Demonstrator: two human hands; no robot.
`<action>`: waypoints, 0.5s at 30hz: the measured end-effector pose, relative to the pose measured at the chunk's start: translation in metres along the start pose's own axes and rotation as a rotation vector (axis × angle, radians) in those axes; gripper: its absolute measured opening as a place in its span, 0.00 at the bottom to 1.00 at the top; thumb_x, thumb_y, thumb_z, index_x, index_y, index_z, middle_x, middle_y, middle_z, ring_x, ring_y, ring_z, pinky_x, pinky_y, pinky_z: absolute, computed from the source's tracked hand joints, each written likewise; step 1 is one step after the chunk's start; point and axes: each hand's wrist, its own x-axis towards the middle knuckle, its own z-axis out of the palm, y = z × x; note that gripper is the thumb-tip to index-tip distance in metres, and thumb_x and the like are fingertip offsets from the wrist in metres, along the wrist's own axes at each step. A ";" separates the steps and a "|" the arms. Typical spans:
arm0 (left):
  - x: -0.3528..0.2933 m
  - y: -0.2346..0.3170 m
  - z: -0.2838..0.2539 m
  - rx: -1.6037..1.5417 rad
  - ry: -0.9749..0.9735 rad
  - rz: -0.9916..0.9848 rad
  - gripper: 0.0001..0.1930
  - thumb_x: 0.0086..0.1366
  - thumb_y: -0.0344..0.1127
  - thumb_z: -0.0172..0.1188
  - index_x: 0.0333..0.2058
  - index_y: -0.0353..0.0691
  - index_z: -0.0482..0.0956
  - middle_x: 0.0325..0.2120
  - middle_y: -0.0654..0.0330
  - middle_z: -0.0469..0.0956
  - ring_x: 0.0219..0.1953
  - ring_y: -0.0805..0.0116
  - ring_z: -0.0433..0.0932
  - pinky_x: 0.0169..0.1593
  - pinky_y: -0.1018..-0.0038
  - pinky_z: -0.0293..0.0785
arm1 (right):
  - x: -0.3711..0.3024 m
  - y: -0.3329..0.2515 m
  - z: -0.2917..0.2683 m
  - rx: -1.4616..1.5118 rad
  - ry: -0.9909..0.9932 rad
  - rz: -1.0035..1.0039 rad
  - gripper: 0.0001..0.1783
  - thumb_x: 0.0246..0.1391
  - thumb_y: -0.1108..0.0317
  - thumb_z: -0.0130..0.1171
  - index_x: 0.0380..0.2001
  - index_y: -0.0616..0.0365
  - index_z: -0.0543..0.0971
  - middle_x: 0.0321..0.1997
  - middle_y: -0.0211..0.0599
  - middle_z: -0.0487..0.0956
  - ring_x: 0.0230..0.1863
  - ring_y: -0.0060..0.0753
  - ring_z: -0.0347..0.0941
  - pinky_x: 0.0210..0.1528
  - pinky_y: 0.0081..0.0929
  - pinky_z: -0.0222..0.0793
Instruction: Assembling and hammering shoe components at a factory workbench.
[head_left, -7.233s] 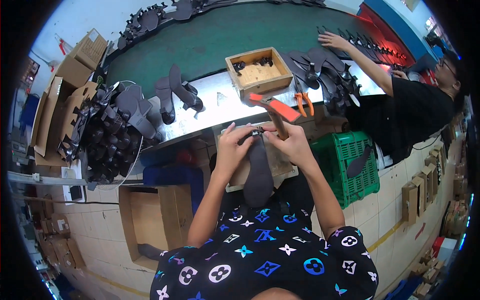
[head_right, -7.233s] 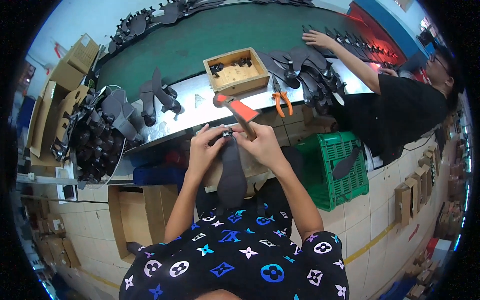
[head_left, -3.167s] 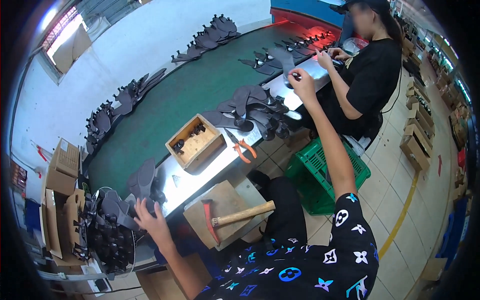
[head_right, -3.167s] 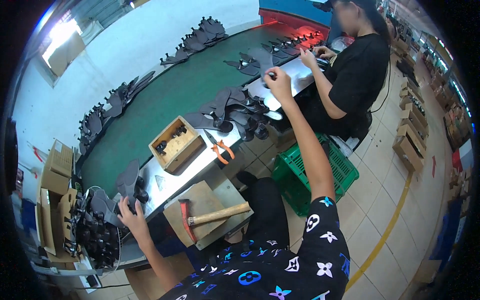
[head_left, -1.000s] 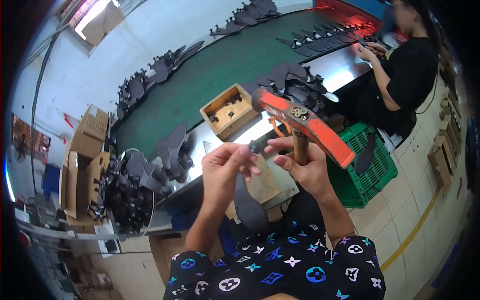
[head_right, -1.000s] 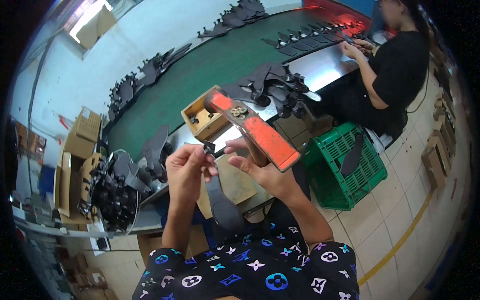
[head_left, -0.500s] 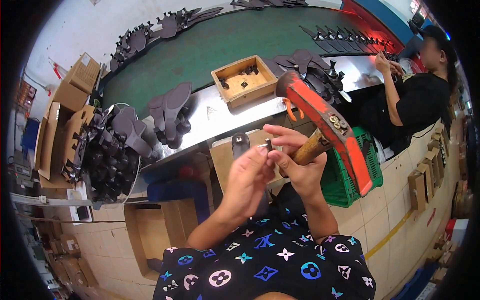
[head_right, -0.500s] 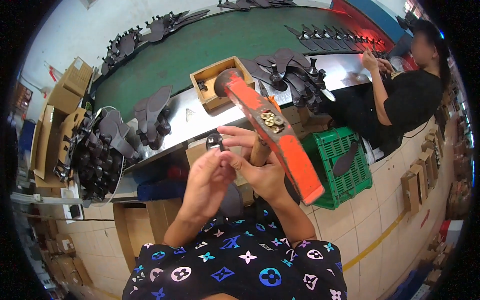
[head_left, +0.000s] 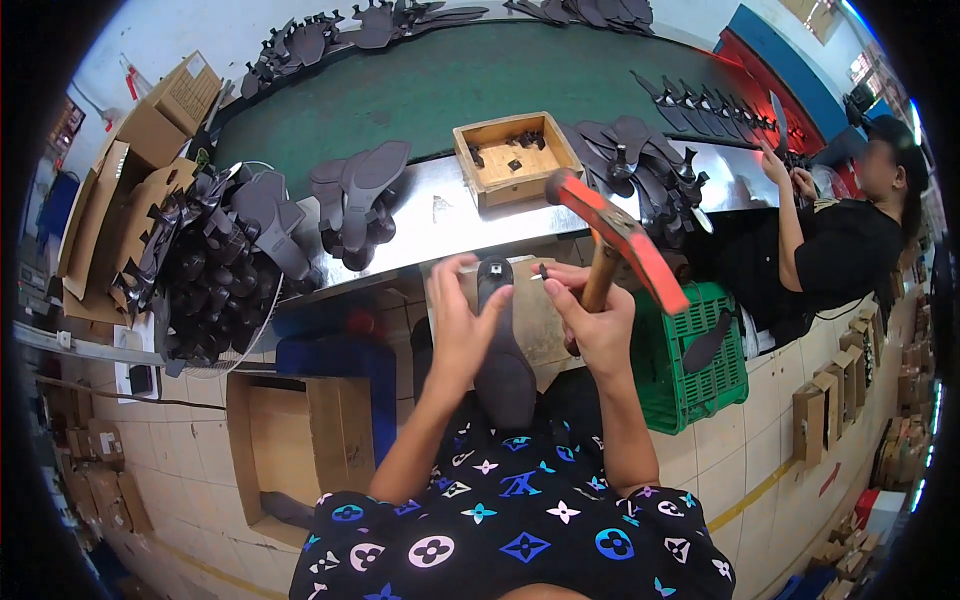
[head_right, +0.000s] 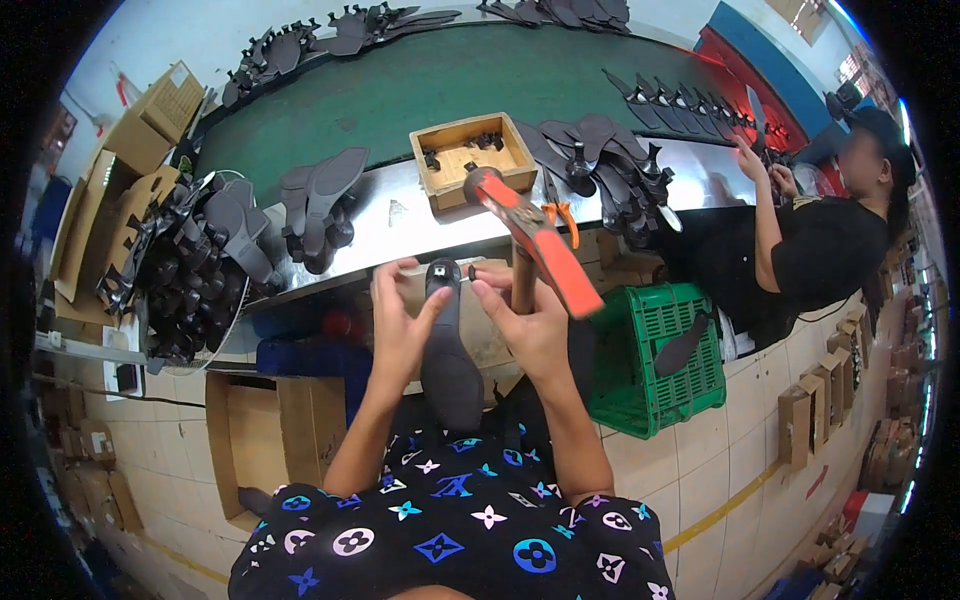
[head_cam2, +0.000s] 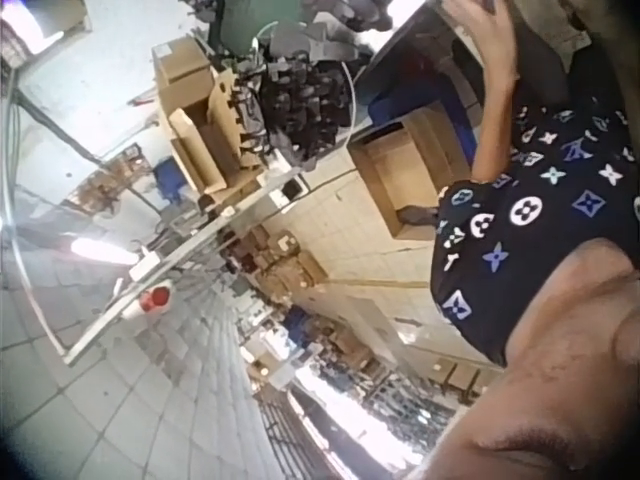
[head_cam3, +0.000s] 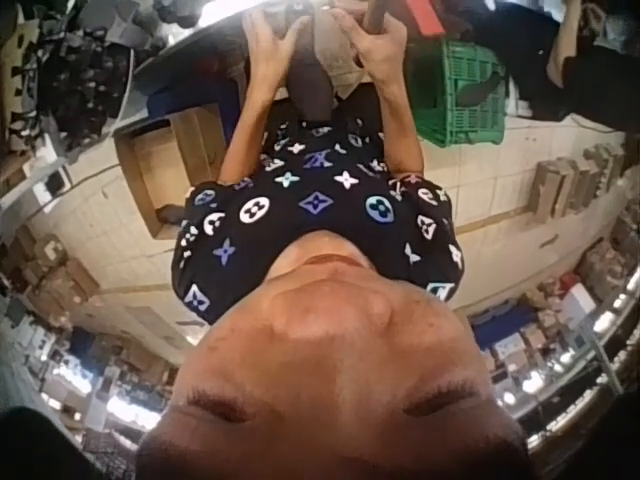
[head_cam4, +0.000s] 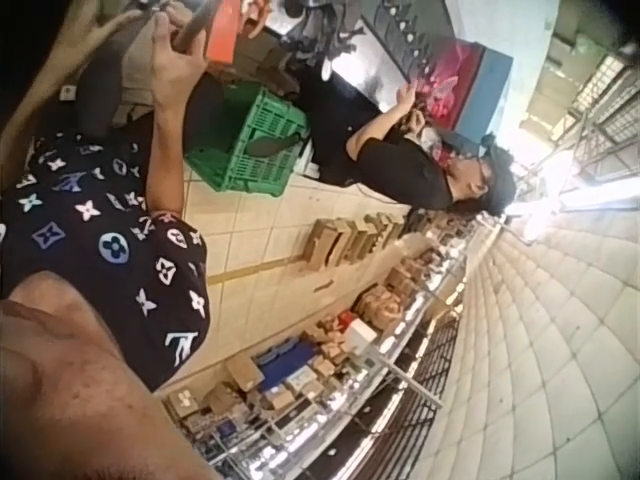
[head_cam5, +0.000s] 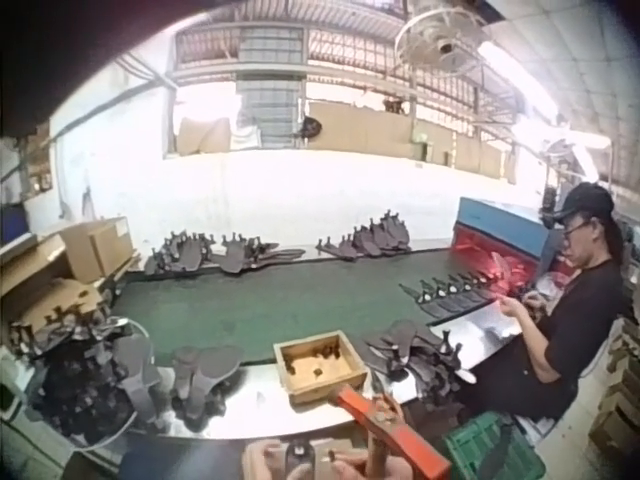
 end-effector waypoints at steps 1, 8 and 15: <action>0.012 -0.008 -0.004 0.274 0.130 0.213 0.20 0.62 0.45 0.64 0.46 0.37 0.75 0.38 0.60 0.77 0.40 0.66 0.74 0.53 0.71 0.64 | 0.006 0.000 0.002 0.004 -0.010 0.000 0.07 0.56 0.74 0.64 0.38 0.66 0.81 0.37 0.42 0.84 0.14 0.11 0.64 0.16 0.12 0.57; 0.029 -0.036 -0.019 0.363 -0.078 0.286 0.14 0.57 0.39 0.68 0.40 0.41 0.83 0.43 0.56 0.83 0.49 0.60 0.80 0.65 0.56 0.57 | 0.045 0.035 0.012 -0.296 -0.278 -0.166 0.11 0.54 0.72 0.63 0.41 0.65 0.82 0.18 0.21 0.72 0.21 0.17 0.64 0.25 0.20 0.60; 0.025 -0.038 -0.022 0.213 -0.042 0.259 0.11 0.55 0.31 0.67 0.38 0.36 0.83 0.37 0.55 0.84 0.43 0.55 0.81 0.61 0.57 0.66 | 0.041 0.041 0.010 -0.492 -0.393 -0.396 0.14 0.47 0.78 0.64 0.40 0.63 0.80 0.38 0.45 0.83 0.38 0.42 0.81 0.42 0.27 0.75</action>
